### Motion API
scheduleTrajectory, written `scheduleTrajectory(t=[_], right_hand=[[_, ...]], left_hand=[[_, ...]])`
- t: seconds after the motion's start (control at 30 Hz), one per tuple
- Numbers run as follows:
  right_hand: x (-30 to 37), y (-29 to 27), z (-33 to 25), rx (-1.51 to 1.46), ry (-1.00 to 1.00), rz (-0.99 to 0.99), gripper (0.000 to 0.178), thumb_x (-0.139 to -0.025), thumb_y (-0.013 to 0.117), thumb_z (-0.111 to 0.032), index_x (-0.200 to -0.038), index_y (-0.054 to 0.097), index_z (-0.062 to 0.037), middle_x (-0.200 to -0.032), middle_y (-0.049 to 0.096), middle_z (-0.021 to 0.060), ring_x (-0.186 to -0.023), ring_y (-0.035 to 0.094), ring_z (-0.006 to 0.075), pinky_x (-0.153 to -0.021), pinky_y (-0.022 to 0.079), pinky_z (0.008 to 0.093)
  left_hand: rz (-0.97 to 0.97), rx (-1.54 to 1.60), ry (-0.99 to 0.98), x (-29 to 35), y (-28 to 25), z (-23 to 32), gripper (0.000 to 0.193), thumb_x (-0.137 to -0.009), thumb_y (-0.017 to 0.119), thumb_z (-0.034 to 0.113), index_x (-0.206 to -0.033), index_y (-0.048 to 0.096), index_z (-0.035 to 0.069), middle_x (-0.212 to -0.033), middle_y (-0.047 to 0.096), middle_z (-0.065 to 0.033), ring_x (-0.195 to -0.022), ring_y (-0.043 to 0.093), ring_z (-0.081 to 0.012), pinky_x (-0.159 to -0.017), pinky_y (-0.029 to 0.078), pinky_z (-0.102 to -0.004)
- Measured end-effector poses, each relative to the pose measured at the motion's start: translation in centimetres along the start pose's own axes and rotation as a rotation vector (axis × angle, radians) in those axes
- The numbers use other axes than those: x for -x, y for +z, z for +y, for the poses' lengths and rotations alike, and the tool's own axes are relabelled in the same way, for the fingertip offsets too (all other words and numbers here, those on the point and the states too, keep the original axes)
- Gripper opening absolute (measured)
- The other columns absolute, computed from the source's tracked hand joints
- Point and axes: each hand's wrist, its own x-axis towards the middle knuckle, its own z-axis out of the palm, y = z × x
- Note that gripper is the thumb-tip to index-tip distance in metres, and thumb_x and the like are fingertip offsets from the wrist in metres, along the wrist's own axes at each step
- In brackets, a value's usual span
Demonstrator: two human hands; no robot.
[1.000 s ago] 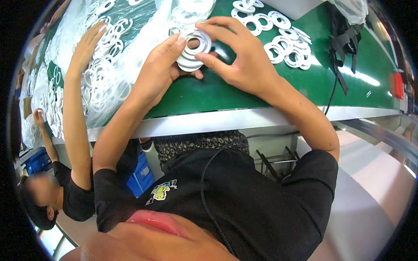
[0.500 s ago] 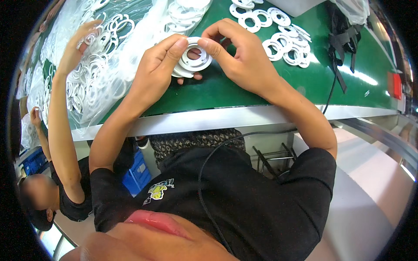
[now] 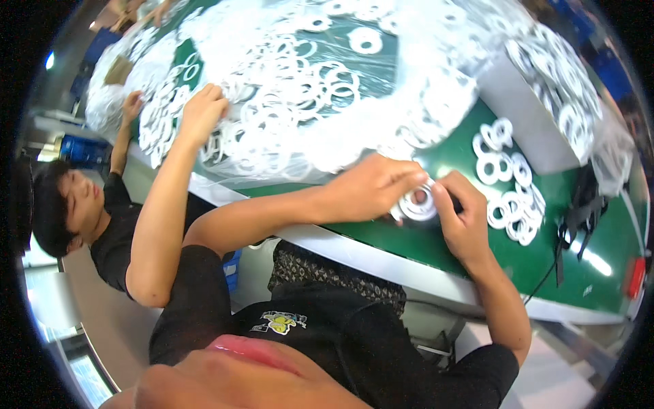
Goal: Assembling small white circular plastic components for light fixtures at a production line.
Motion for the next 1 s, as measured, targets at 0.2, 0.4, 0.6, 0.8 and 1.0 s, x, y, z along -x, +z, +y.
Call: scheduleTrajectory(t=[0.2, 0.4, 0.6, 0.8, 1.0], right_hand=[[0.2, 0.3, 0.7, -0.118, 0.084, -0.058, 0.024, -0.094, 0.050, -0.019, -0.077, 0.048, -0.0015, -0.068, 0.045, 0.0010, -0.066, 0.040, 0.0090, -0.060, 0.034, 0.0243], [-0.3, -0.6, 1.0, -0.172, 0.102, -0.088, 0.024, -0.091, 0.052, -0.017, -0.073, 0.047, -0.0016, -0.068, 0.042, 0.0001, -0.065, 0.038, 0.0082, -0.059, 0.031, 0.0239], [-0.2, -0.5, 1.3, -0.199, 0.083, -0.084, 0.025, -0.090, 0.055, -0.020, -0.073, 0.049, -0.0016, -0.069, 0.043, -0.0005, -0.067, 0.039, 0.0081, -0.061, 0.031, 0.0228], [-0.3, -0.7, 1.4, -0.293, 0.098, -0.103, 0.026, -0.091, 0.055, -0.020, -0.074, 0.050, -0.0011, -0.070, 0.043, -0.0021, -0.067, 0.039, 0.0065, -0.061, 0.030, 0.0221], [-0.4, -0.5, 0.2, -0.263, 0.128, -0.054, 0.025, -0.091, 0.054, -0.017, -0.073, 0.049, -0.0010, -0.068, 0.041, -0.0034, -0.066, 0.036, 0.0053, -0.059, 0.029, 0.0218]], left_hand=[[-0.056, -0.018, 0.000, 0.4, -0.3, 0.4, 0.032, -0.095, 0.044, 0.027, -0.085, 0.061, 0.001, -0.074, 0.063, -0.0085, -0.069, 0.060, -0.0150, -0.067, 0.047, -0.0322], [-0.053, -0.001, 0.056, -0.7, 0.7, -0.3, 0.032, -0.095, 0.042, 0.026, -0.086, 0.059, 0.000, -0.080, 0.064, -0.0110, -0.074, 0.060, -0.0219, -0.071, 0.047, -0.0343], [-0.058, -0.061, 0.082, -0.3, 0.7, -0.3, 0.030, -0.096, 0.041, 0.028, -0.091, 0.056, 0.002, -0.081, 0.061, -0.0148, -0.075, 0.059, -0.0280, -0.071, 0.045, -0.0369], [-0.017, -0.094, 0.117, -0.3, 1.5, -1.2, 0.031, -0.096, 0.037, 0.030, -0.093, 0.049, 0.001, -0.076, 0.055, -0.0198, -0.071, 0.056, -0.0337, -0.067, 0.042, -0.0428], [0.006, 0.004, 0.100, -0.5, 1.1, -0.9, 0.035, -0.098, 0.035, 0.029, -0.086, 0.046, -0.002, -0.074, 0.047, -0.0150, -0.072, 0.045, -0.0248, -0.073, 0.040, -0.0364]])
